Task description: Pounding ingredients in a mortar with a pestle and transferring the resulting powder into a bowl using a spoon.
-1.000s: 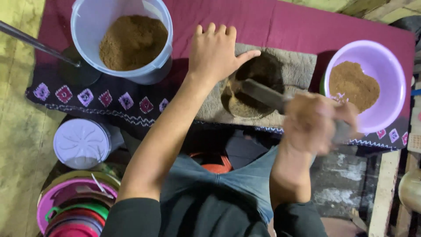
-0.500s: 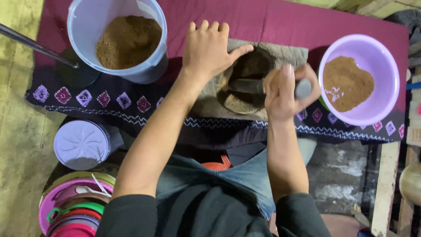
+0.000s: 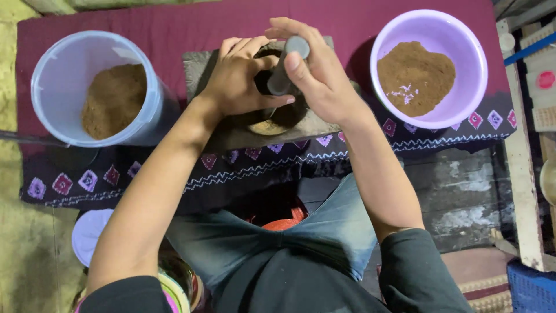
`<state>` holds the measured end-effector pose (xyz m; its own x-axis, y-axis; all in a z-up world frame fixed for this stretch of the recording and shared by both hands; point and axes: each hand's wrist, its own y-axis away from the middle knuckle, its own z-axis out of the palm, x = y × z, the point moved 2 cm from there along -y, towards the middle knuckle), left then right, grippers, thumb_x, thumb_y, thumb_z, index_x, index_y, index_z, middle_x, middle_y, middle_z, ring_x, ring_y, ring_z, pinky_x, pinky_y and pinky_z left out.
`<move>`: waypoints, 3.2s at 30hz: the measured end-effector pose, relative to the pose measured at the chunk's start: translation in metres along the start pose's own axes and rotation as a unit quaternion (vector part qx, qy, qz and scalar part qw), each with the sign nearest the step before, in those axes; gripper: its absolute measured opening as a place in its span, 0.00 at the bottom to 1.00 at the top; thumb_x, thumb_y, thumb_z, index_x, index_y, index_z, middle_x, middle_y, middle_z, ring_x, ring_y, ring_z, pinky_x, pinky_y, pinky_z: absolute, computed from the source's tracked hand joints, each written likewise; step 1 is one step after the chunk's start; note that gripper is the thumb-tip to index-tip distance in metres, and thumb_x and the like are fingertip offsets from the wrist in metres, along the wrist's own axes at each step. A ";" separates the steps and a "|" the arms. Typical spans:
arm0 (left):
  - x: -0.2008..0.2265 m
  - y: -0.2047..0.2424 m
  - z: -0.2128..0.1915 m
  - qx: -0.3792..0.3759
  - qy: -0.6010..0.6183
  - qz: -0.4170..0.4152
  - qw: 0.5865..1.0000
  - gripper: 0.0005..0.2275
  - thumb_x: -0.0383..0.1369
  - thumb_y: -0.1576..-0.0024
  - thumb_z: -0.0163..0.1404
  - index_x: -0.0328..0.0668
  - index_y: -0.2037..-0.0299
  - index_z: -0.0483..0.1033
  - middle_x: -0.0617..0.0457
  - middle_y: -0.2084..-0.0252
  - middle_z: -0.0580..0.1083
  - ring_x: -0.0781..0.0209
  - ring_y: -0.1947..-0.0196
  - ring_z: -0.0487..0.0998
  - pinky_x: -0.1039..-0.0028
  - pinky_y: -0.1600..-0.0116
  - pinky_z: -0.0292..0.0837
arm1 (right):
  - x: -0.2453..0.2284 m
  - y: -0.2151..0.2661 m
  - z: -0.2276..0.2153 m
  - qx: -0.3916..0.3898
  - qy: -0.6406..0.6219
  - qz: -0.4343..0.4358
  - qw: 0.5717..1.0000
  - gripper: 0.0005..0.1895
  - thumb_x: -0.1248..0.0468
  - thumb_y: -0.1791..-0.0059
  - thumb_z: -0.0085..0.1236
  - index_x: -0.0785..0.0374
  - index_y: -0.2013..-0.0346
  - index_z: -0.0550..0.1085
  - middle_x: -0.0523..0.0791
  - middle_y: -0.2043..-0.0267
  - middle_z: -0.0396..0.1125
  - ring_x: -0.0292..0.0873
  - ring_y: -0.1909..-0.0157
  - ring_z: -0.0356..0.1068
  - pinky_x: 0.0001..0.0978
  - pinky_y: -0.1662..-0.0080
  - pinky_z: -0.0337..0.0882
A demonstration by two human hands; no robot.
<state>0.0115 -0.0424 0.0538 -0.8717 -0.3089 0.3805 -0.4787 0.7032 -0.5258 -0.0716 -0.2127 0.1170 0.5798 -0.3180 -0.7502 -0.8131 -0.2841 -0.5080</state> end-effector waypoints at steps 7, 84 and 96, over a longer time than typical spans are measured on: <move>-0.001 -0.007 0.017 -0.059 0.014 -0.012 0.998 0.14 0.48 0.48 0.61 0.48 0.65 0.85 0.44 0.30 0.62 0.37 0.30 0.60 0.28 0.32 0.33 | 0.010 0.014 -0.030 -0.047 0.067 -0.019 0.996 0.30 0.55 0.36 0.44 0.59 0.23 0.47 0.60 0.25 0.60 0.59 0.23 0.63 0.55 0.24 0.64; -0.089 -0.063 0.026 0.226 0.371 -0.472 0.767 0.06 0.24 0.46 0.41 0.27 0.62 0.67 0.50 0.82 0.70 0.64 0.90 0.74 0.74 0.85 0.77 | 0.029 0.000 0.045 -0.061 0.528 -0.197 0.824 0.07 0.76 0.49 0.65 0.67 0.58 0.76 0.43 0.70 0.67 0.37 0.71 0.65 0.29 0.68 0.64; -0.085 -0.067 0.026 0.224 0.360 -0.459 0.781 0.08 0.22 0.45 0.40 0.31 0.57 0.68 0.50 0.83 0.71 0.65 0.91 0.72 0.76 0.88 0.74 | 0.037 0.009 0.044 -0.098 0.590 -0.196 0.777 0.09 0.72 0.52 0.61 0.61 0.58 0.76 0.38 0.70 0.65 0.32 0.75 0.61 0.25 0.74 0.58</move>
<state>0.1145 -0.0795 0.0372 0.0680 0.0018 0.9977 -0.9963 0.0527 0.0678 -0.0598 -0.1878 0.0660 0.5188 -0.7479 0.4141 -0.6061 -0.6634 -0.4388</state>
